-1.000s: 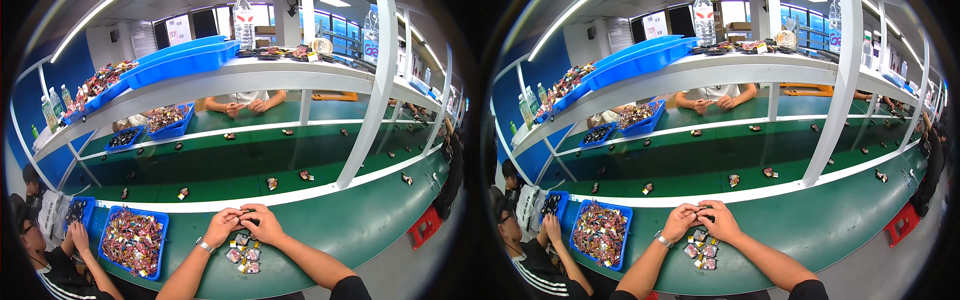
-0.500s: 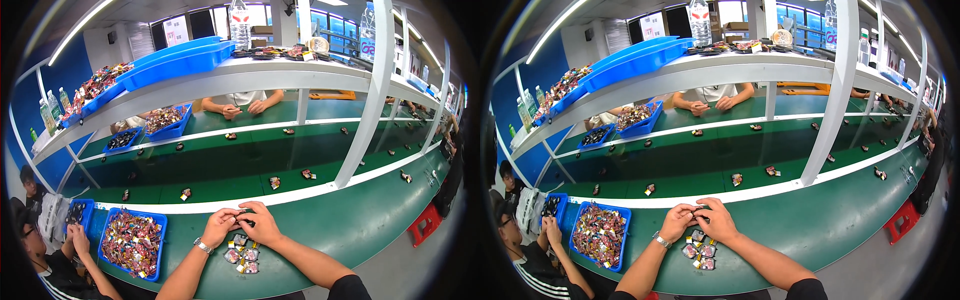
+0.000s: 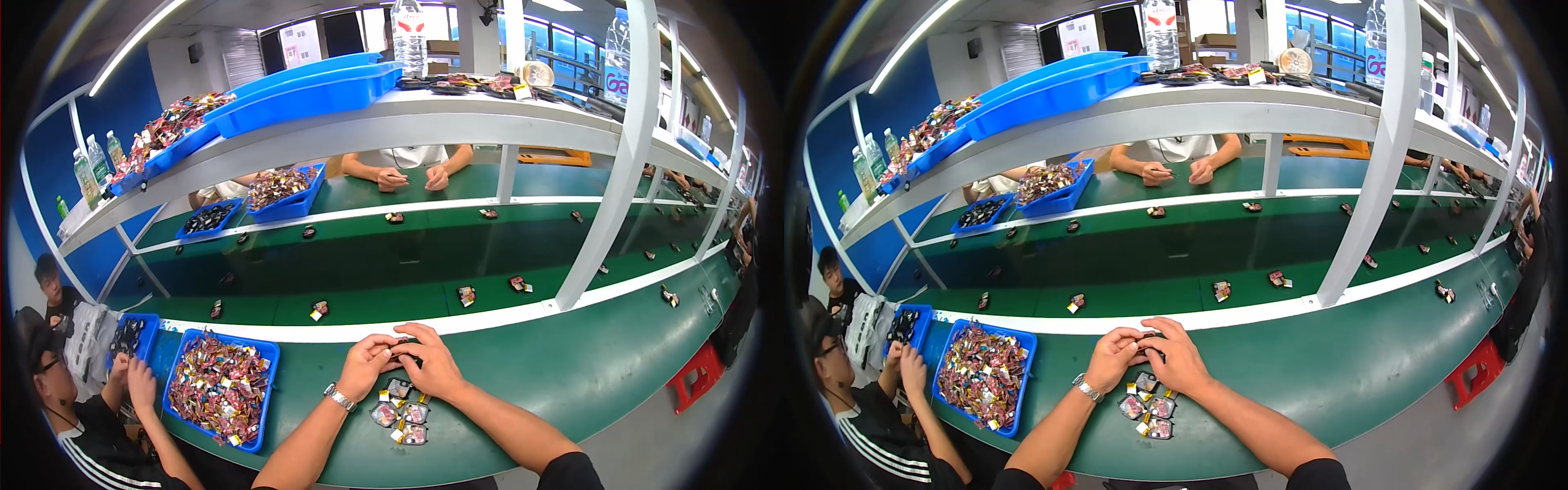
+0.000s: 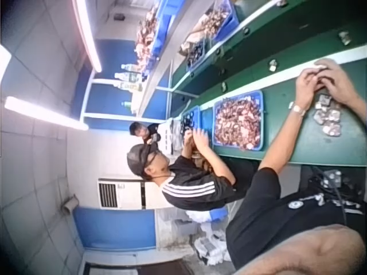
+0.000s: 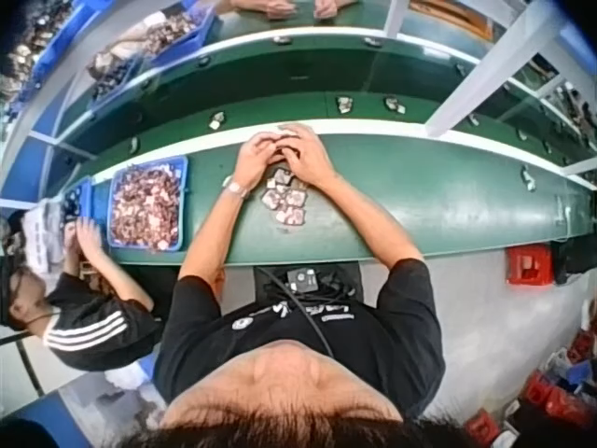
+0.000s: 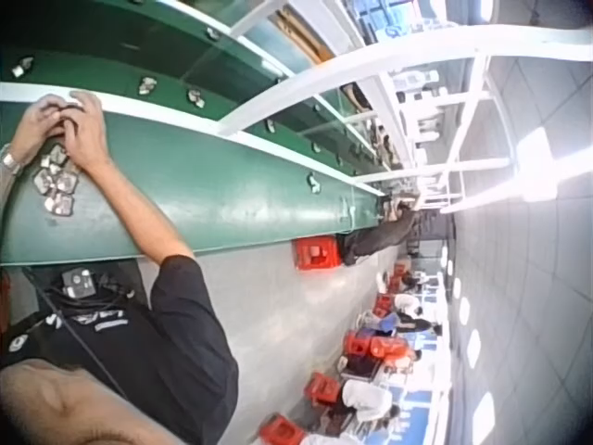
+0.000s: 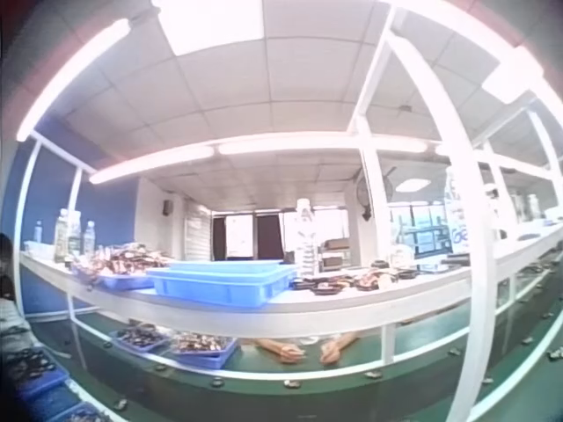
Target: Sorting and grouping small colorful plastic toy parts on a green workbench in an assembly line setting.
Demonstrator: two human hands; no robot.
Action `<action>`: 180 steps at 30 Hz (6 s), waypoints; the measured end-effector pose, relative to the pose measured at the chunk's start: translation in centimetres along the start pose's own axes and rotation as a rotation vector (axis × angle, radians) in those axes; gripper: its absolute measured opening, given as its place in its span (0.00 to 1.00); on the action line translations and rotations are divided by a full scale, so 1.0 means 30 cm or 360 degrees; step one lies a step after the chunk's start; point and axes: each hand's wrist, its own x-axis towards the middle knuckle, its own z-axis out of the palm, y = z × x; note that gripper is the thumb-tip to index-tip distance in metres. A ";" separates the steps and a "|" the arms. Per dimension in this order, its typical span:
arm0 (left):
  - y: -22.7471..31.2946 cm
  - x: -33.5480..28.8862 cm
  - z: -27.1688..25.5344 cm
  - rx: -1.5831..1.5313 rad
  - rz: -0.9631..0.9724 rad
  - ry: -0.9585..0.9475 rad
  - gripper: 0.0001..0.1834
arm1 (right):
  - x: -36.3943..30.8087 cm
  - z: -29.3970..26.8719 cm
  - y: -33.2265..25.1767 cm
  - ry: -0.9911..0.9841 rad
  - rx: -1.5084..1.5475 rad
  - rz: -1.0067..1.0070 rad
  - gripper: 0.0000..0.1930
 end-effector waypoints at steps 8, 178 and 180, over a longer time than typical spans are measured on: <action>0.006 -0.002 0.002 -0.0011 -0.0020 0.0017 0.12 | 0.012 -0.015 -0.027 0.0161 -0.0071 -0.0136 0.09; -0.001 -0.008 -0.013 0.0027 -0.0126 -0.0189 0.12 | -0.047 -0.004 0.008 0.0005 0.0265 0.0169 0.10; 0.000 -0.010 -0.014 0.0062 -0.0122 -0.0156 0.12 | -0.045 -0.002 0.003 0.0000 0.0271 0.0150 0.11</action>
